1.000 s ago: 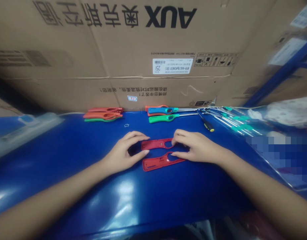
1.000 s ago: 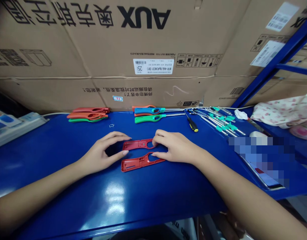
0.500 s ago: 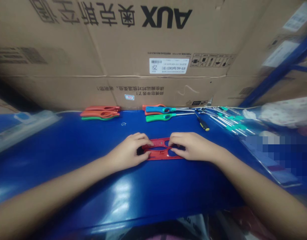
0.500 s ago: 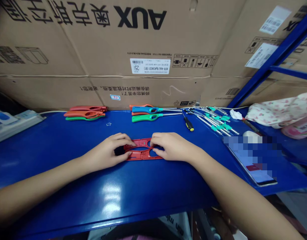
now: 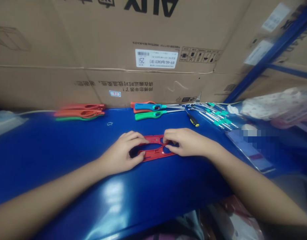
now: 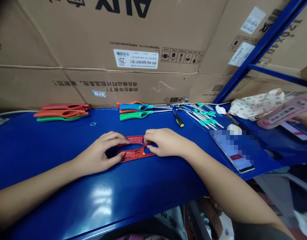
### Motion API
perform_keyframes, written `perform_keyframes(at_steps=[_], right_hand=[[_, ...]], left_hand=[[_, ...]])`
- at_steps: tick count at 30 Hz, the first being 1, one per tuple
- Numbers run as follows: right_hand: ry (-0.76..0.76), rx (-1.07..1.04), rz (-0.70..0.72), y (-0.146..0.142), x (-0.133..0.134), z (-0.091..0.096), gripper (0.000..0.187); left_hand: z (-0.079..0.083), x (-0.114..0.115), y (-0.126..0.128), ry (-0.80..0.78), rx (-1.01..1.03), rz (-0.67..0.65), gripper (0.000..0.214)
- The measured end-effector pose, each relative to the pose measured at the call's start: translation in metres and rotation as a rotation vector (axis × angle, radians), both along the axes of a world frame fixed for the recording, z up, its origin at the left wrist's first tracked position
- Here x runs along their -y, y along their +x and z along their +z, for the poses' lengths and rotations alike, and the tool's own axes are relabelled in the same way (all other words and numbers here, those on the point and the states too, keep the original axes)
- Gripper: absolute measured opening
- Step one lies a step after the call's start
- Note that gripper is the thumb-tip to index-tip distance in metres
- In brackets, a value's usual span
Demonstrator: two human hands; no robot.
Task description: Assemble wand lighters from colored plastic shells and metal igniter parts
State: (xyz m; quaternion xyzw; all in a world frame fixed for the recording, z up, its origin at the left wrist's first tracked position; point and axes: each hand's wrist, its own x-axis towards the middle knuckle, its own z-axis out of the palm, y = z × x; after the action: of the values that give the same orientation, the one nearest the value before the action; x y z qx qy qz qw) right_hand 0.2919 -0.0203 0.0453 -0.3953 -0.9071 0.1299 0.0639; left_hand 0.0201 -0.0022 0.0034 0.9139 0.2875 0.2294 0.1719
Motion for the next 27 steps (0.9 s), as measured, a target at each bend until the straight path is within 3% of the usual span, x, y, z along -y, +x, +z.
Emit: perform_keyframes(at_steps=[27], right_hand=[[0.139, -0.059, 0.063, 0.003, -0.008, -0.013, 0.015]], left_hand=[[-0.005, -0.003, 0.002, -0.008, 0.078, 0.035, 0.022]])
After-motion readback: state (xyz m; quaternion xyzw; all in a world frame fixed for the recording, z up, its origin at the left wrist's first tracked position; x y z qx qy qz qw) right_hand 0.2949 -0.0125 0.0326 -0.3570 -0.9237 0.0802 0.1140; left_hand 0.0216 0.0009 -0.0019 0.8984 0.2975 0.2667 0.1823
